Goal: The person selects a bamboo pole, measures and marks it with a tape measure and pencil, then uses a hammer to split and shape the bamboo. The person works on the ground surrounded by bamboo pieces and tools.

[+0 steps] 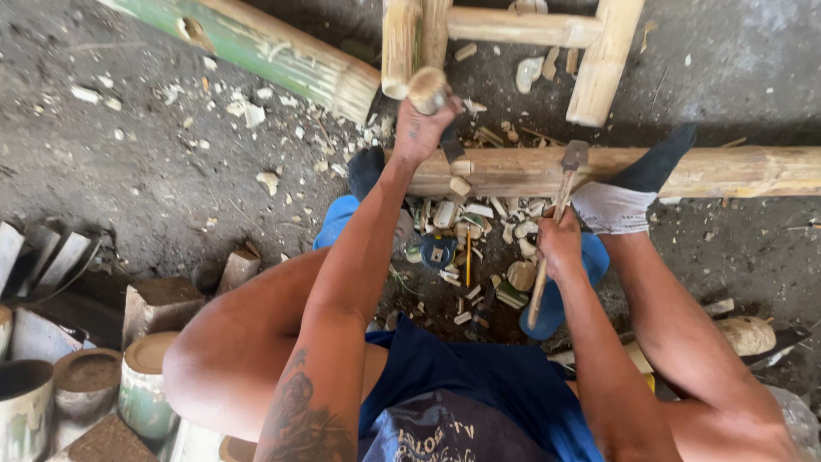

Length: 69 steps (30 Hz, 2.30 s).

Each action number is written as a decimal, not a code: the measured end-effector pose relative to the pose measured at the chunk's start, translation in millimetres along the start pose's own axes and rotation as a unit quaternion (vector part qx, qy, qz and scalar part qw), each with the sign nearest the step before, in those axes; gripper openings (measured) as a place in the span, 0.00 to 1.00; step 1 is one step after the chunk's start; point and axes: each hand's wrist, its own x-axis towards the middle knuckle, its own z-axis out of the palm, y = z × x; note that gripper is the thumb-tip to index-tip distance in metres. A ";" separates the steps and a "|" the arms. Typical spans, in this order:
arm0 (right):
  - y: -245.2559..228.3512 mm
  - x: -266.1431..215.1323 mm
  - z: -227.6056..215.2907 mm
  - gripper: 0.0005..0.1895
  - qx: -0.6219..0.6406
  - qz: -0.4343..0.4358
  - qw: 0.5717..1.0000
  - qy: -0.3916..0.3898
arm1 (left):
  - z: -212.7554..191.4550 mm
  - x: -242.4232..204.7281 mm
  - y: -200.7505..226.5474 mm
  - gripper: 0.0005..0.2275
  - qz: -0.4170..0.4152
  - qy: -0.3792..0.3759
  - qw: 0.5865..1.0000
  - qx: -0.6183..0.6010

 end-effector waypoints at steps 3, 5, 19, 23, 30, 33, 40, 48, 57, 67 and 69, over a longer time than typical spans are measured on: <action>-35.2 -12.6 -2.0 0.05 -0.174 -0.167 0.970 0.015 | 5.4 -4.2 3.2 0.11 0.006 -0.049 0.998 0.044; -79.3 -26.2 -4.0 0.05 -0.327 -0.409 0.851 0.030 | 5.4 -11.4 6.2 0.11 0.020 -0.026 0.989 0.145; -271.0 -118.5 114.8 0.08 -0.563 -0.409 0.699 -0.167 | -3.5 -50.9 -9.7 0.12 0.077 0.106 0.989 0.072; -282.7 -122.1 129.9 0.05 -0.645 -0.408 0.623 -0.173 | -3.9 -42.9 -16.3 0.11 0.041 0.117 0.992 -0.008; -305.8 -139.9 133.2 0.09 -0.326 -0.671 0.648 -0.153 | -14.1 -46.5 -24.5 0.08 0.053 0.136 0.989 -0.006; -280.3 -117.8 152.3 0.07 -0.452 -0.526 0.700 -0.172 | -18.1 -45.7 -35.1 0.10 0.044 0.140 0.989 0.031; -300.1 -130.5 173.3 0.18 -0.655 -0.323 0.653 -0.202 | -12.1 -37.3 -37.2 0.14 0.046 0.154 0.985 -0.058; -310.1 -125.0 178.2 0.17 -0.344 -0.598 0.704 -0.169 | -10.6 -32.3 -48.6 0.12 0.000 0.191 0.982 0.005; -310.8 -138.1 180.3 0.23 -0.644 -0.303 0.677 -0.186 | -2.6 -24.2 -53.1 0.12 -0.010 0.204 0.979 -0.026; -280.3 -109.0 174.0 0.17 -0.539 -0.475 0.682 -0.138 | -5.5 -31.7 -78.8 0.12 0.032 0.195 0.978 -0.067; -242.7 -93.6 168.6 0.24 -0.719 -0.271 0.614 -0.182 | -2.8 -42.7 -81.0 0.12 0.032 0.176 0.982 -0.062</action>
